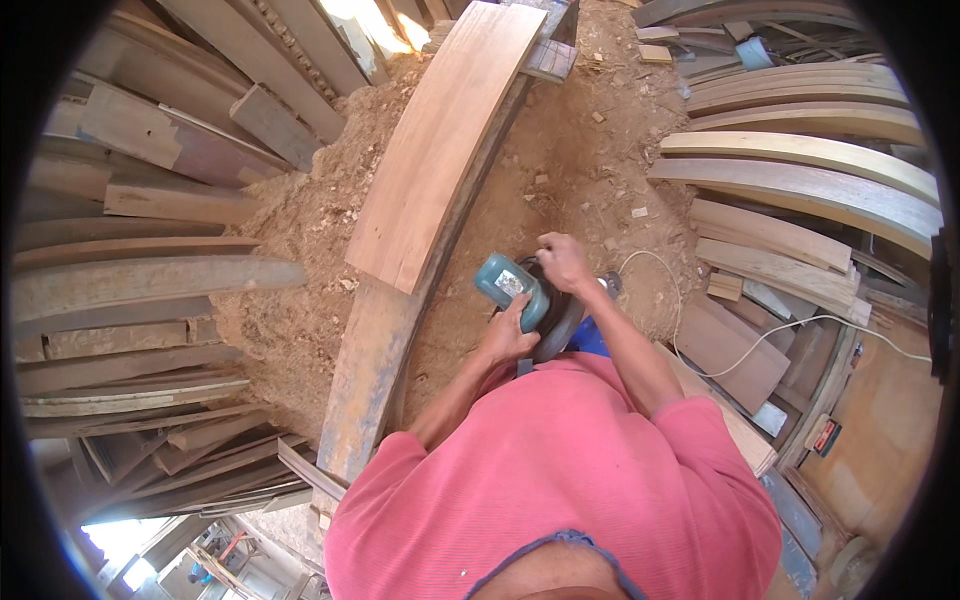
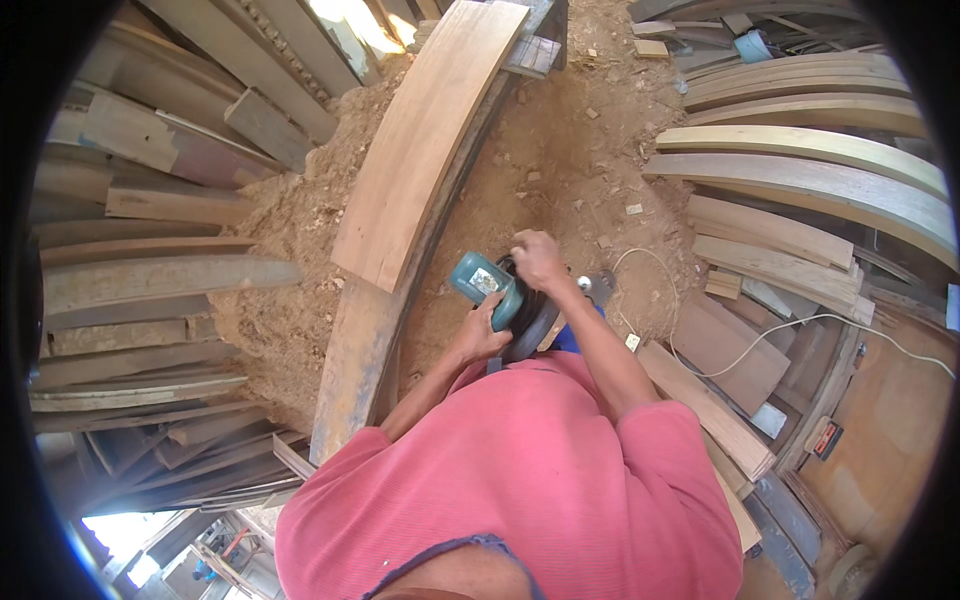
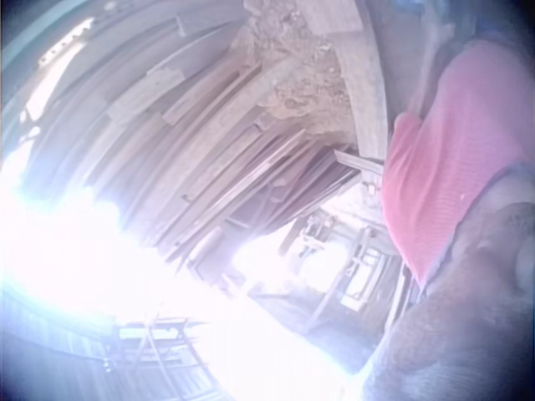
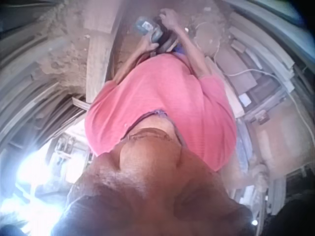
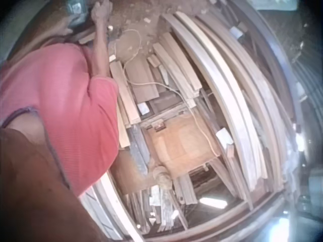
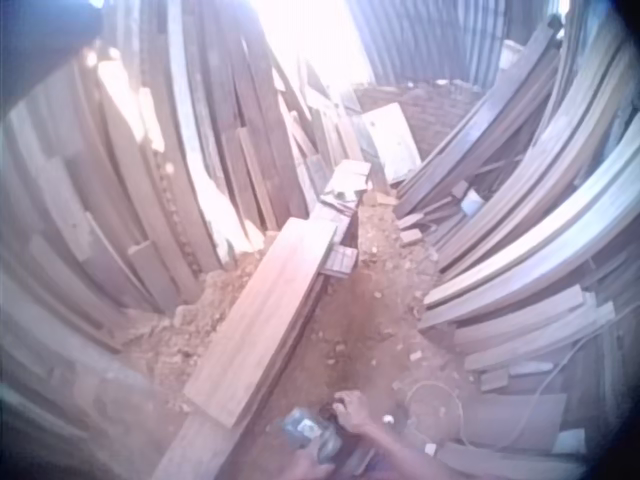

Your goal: The person handles a circular saw and pliers in a workshop, then moves a piece of wood from a stack and places it on a workbench.

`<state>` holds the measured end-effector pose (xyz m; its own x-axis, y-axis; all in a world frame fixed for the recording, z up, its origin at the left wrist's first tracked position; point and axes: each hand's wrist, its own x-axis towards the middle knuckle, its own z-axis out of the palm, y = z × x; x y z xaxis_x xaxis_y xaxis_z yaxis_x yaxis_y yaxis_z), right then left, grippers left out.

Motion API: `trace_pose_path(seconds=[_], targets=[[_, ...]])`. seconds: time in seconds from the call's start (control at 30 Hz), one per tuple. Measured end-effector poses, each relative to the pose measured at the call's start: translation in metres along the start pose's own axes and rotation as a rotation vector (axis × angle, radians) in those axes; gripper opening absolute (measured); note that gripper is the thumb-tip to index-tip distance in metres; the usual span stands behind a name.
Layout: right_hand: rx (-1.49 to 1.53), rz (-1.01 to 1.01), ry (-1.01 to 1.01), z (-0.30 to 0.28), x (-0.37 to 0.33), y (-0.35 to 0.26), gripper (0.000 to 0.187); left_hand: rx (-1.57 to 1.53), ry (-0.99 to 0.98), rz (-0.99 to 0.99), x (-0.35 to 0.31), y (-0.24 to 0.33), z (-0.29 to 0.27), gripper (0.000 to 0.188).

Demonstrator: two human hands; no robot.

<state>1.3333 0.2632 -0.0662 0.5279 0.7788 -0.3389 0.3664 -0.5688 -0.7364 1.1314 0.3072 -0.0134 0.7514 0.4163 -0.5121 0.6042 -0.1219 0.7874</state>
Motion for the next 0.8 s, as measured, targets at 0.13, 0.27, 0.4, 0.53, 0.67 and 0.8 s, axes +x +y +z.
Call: trace_pose_path(seconds=[0.13,0.27,0.4,0.53,0.67,0.8], targets=[[-0.230,-0.036,0.051,-0.032,-0.021,0.110,0.044,-0.023,-0.018,0.046,-0.004,-0.002,-0.006,0.075],[-0.272,0.142,-0.209,-0.030,-0.048,0.154,0.046,0.003,0.043,0.163,-0.003,-0.014,-0.005,0.075],[-0.336,0.207,-0.250,-0.023,-0.052,0.143,0.038,0.001,-0.021,0.127,-0.006,-0.008,-0.012,0.074],[-0.214,0.271,-0.033,-0.038,-0.060,0.114,0.029,0.028,-0.007,0.121,-0.003,-0.016,-0.009,0.075],[0.090,-0.015,0.126,-0.080,-0.055,0.037,0.026,0.062,-0.046,0.037,-0.003,-0.005,-0.012,0.075],[-0.401,0.120,-0.264,-0.101,-0.017,-0.058,0.027,0.116,-0.107,0.022,-0.003,-0.001,-0.011,0.077]])
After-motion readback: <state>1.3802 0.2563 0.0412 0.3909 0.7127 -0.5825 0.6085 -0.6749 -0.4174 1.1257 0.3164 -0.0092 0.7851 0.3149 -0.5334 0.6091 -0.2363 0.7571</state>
